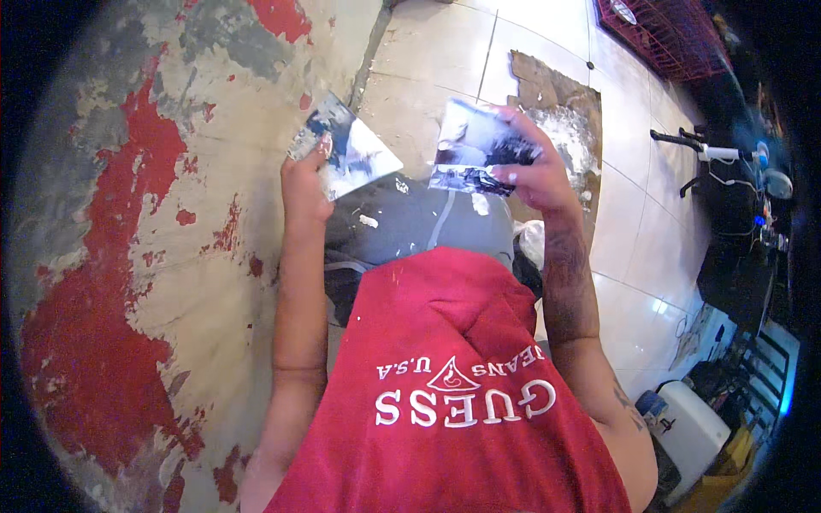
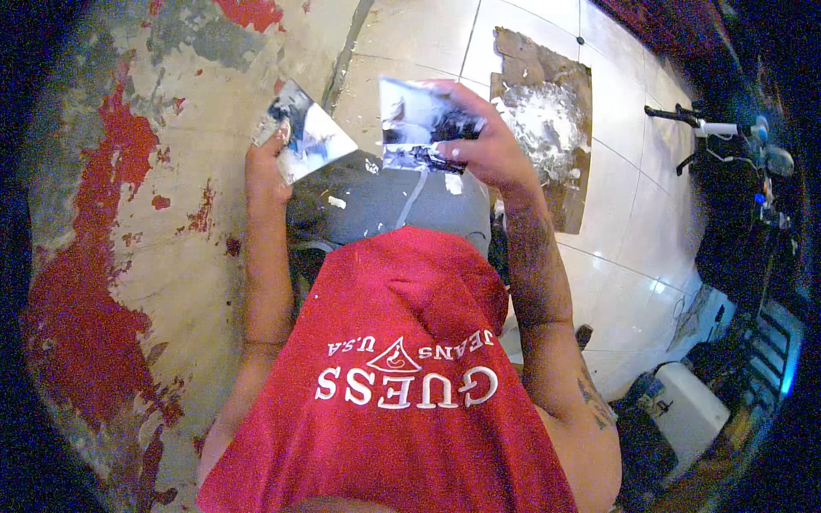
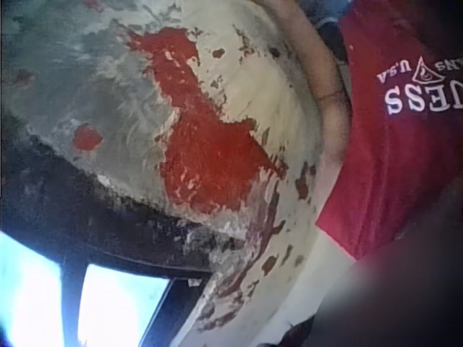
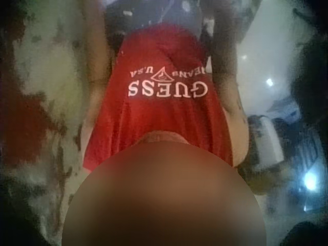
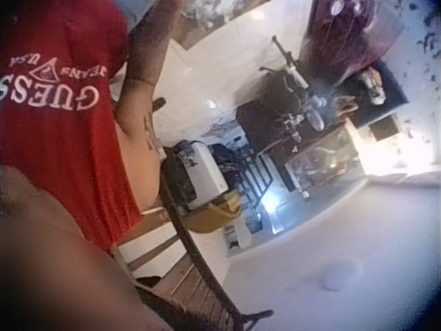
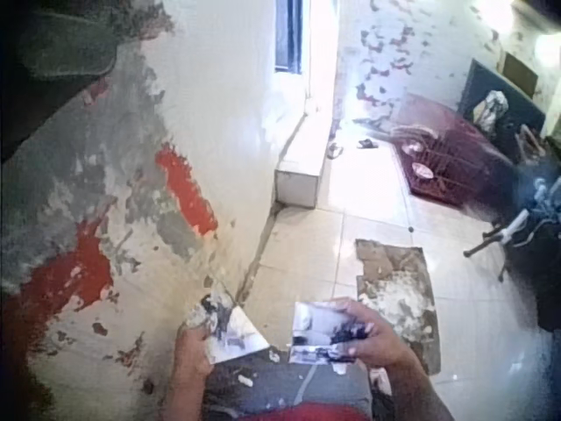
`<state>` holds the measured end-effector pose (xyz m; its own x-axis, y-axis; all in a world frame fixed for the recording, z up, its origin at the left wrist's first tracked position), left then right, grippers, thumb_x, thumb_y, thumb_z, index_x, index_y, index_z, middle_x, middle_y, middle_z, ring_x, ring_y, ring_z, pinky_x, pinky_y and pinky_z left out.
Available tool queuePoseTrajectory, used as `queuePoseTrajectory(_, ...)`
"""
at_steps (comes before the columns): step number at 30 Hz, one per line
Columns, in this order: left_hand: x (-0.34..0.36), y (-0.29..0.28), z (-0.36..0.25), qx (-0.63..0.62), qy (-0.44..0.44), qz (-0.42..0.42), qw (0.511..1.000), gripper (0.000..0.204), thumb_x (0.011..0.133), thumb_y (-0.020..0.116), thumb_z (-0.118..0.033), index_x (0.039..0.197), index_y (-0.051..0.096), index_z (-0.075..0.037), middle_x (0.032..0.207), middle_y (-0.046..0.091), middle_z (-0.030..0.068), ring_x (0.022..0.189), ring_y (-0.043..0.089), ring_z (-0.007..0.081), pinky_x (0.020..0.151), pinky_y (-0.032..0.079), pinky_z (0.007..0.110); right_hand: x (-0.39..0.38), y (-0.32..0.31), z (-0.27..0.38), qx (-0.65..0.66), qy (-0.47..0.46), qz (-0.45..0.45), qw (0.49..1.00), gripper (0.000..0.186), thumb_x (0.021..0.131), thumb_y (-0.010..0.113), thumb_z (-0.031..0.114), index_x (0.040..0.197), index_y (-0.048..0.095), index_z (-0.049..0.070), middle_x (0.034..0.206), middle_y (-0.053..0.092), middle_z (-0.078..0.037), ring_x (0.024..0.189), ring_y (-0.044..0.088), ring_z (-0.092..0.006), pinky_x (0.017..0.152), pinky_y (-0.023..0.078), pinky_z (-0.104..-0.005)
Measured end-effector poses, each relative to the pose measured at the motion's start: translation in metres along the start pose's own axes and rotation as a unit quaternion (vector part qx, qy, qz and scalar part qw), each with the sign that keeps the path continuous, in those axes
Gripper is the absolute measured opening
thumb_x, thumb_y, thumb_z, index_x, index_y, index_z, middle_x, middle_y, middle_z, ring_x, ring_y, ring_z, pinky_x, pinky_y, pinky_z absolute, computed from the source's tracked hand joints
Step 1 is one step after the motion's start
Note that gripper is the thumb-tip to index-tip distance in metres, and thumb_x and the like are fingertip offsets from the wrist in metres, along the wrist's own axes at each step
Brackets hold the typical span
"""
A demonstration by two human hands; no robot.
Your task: Repairing a wall by applying and smoothing putty with a spatula.
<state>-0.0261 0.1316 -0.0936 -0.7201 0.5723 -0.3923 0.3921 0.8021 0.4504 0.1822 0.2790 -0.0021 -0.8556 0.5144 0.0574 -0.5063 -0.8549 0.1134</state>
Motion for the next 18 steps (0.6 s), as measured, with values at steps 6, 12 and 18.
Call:
queuePoseTrajectory(6,-0.014,-0.02,0.017,0.049,-0.116,0.108,0.986,0.027,0.075,0.047,0.001,0.102,0.05,0.005,0.092,0.058,0.0112,0.079,0.058,0.0206,0.068,0.05,0.033,0.013,-0.05,-0.047,0.283,0.054,-0.141,0.947,0.069,0.054,0.054,-0.001,0.12,0.033,-0.004,0.099,0.054,-0.013,0.087,0.055,-0.0217,0.081,0.045,-0.0334)
queuePoseTrajectory(12,-0.032,-0.101,0.008,0.171,-0.143,0.001,0.975,0.031,0.072,0.05,-0.002,0.102,0.051,0.002,0.092,0.058,0.0086,0.08,0.058,0.0178,0.07,0.048,0.032,0.088,-0.04,-0.245,0.296,0.163,-0.165,0.927,0.038,0.065,0.049,-0.008,0.103,0.048,-0.001,0.085,0.056,-0.01,0.074,0.057,-0.0212,0.068,0.049,-0.0316)
queuePoseTrajectory(18,-0.017,-0.127,0.041,0.105,-0.165,0.024,0.98,0.036,0.07,0.052,-0.003,0.105,0.048,0.003,0.095,0.057,0.008,0.085,0.056,0.017,0.075,0.045,0.028,0.187,-0.03,-0.369,0.017,0.111,-0.155,0.982,0.014,0.062,0.049,-0.006,0.075,0.054,-0.002,0.063,0.052,-0.005,0.058,0.05,-0.0148,0.051,0.04,-0.03)
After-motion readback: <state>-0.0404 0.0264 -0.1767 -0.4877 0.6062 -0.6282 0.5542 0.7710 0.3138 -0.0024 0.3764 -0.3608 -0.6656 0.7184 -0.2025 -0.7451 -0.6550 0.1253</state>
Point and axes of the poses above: each hand's wrist, its own x-axis towards the middle knuckle, its own y-axis out of the palm, z = x × y, the point moved 10 cm from there along x, towards the middle knuckle
